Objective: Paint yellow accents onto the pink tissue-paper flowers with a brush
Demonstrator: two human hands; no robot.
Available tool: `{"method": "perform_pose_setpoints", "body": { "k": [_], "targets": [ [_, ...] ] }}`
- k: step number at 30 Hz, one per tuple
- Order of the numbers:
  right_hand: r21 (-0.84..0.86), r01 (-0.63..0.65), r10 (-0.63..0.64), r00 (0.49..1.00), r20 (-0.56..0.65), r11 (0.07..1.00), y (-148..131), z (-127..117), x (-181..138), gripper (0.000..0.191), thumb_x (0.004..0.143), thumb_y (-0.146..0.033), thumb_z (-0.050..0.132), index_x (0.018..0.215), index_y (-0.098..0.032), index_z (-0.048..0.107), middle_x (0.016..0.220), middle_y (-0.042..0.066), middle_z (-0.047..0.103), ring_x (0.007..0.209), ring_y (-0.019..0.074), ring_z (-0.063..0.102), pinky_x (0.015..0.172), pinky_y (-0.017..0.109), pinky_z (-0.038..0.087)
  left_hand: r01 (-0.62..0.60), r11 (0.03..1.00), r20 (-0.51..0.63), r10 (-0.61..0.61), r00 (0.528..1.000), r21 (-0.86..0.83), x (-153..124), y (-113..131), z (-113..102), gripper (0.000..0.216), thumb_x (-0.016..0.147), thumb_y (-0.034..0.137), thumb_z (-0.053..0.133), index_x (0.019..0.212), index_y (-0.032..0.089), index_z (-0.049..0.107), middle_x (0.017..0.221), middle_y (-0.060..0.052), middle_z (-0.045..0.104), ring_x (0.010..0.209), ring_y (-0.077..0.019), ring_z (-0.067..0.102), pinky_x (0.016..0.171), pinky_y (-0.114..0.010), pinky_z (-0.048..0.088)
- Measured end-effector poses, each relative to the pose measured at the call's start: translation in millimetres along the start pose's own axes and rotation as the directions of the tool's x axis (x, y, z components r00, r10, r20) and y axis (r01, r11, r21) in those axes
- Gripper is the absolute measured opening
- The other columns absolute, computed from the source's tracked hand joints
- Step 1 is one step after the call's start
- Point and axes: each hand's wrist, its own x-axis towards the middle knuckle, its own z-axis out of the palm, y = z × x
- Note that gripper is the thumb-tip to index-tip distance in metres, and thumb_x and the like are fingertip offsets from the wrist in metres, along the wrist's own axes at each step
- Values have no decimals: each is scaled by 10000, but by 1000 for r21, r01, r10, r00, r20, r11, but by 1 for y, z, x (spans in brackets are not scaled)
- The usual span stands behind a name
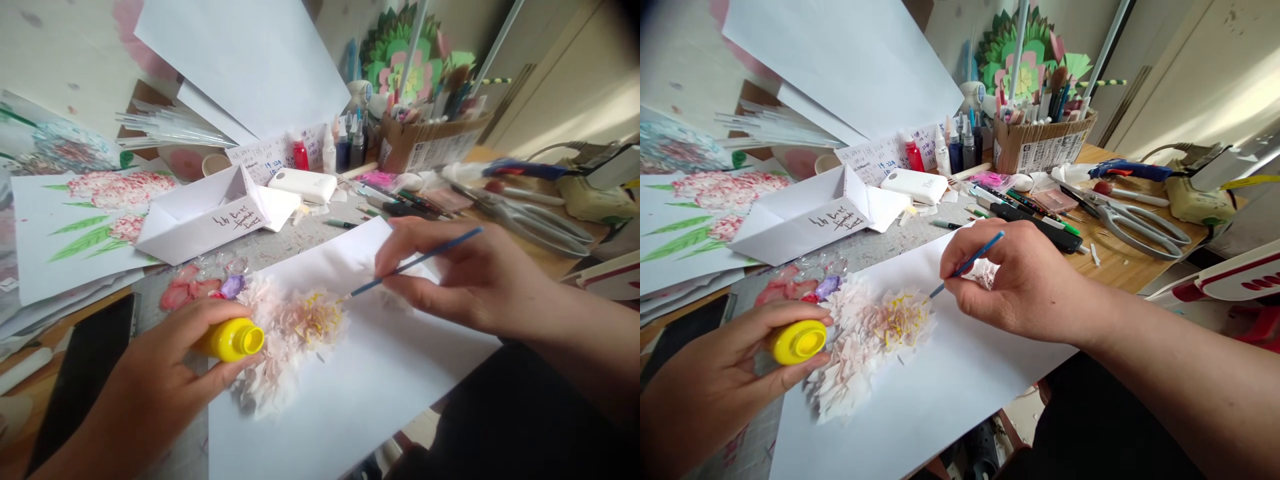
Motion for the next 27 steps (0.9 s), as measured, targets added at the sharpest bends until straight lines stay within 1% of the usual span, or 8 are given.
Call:
{"method": "perform_pose_setpoints", "body": {
  "k": [7, 11, 14, 16, 19, 22, 23, 27],
  "targets": [
    [-11, 33, -33, 999, 39, 999, 0, 0, -1, 158, 784, -92, 645, 821, -243, 678, 770, 17, 743, 731, 166, 685, 737, 323, 559, 51, 998, 3, -50, 999, -44, 0, 3, 0, 340, 800, 573, 657, 1035, 333, 606, 921, 69, 757, 746, -154, 735, 634, -181, 540],
    [-24, 36, -36, 999, 36, 999, -1, -2, -1, 154, 782, -93, 645, 827, -235, 684, 765, 20, 739, 728, 165, 677, 707, 307, 547, 141, 985, 29, -139, 990, -101, -1, 9, 0, 339, 779, 576, 670, 1004, 325, 636, 930, 69, 757, 781, -162, 723, 669, -202, 524],
    [-26, 47, -46, 998, 36, 999, -2, -1, -1, 155, 787, -92, 648, 827, -238, 682, 769, 17, 743, 724, 166, 682, 734, 323, 547, 227, 963, 35, -224, 974, -146, -1, 13, 0, 354, 777, 606, 651, 992, 324, 652, 945, 70, 756, 812, -164, 712, 721, -219, 516],
    [-26, 51, -49, 997, 60, 998, -4, -1, -1, 169, 782, -81, 644, 821, -243, 675, 762, 13, 746, 720, 175, 682, 752, 348, 546, 229, 959, 32, -227, 973, -165, -1, 14, 0, 355, 764, 612, 659, 979, 329, 663, 941, 72, 757, 800, -163, 713, 700, -220, 515],
    [-39, 55, -51, 995, 81, 998, -5, -2, -1, 171, 774, -77, 636, 809, -242, 666, 748, 14, 742, 712, 185, 677, 734, 362, 545, 214, 959, 24, -213, 977, -184, -1, 15, -1, 337, 738, 581, 694, 965, 333, 672, 923, 74, 761, 765, -164, 714, 650, -220, 512],
    [-69, 58, -55, 997, 51, 996, -5, -4, -2, 160, 776, -80, 641, 804, -236, 665, 748, 14, 738, 706, 179, 681, 738, 356, 547, 270, 945, 28, -269, 963, -183, -1, 15, 0, 336, 767, 584, 658, 982, 325, 667, 955, 63, 761, 826, -180, 711, 697, -232, 518],
    [-72, 59, -56, 997, 44, 996, -5, -5, -2, 162, 778, -79, 642, 806, -236, 665, 750, 14, 739, 706, 178, 683, 744, 357, 547, 259, 949, 31, -257, 966, -179, -1, 14, 0, 339, 773, 586, 654, 987, 323, 665, 961, 61, 763, 834, -182, 713, 701, -230, 520],
    [-49, 74, -71, 995, 71, 996, -5, -4, -2, 172, 777, -71, 643, 817, -237, 667, 747, 13, 746, 705, 184, 679, 758, 374, 541, 130, 980, 8, -130, 991, -152, -1, 9, 0, 344, 764, 578, 690, 998, 329, 656, 938, 62, 769, 769, -168, 731, 646, -204, 531]
  ]
}}
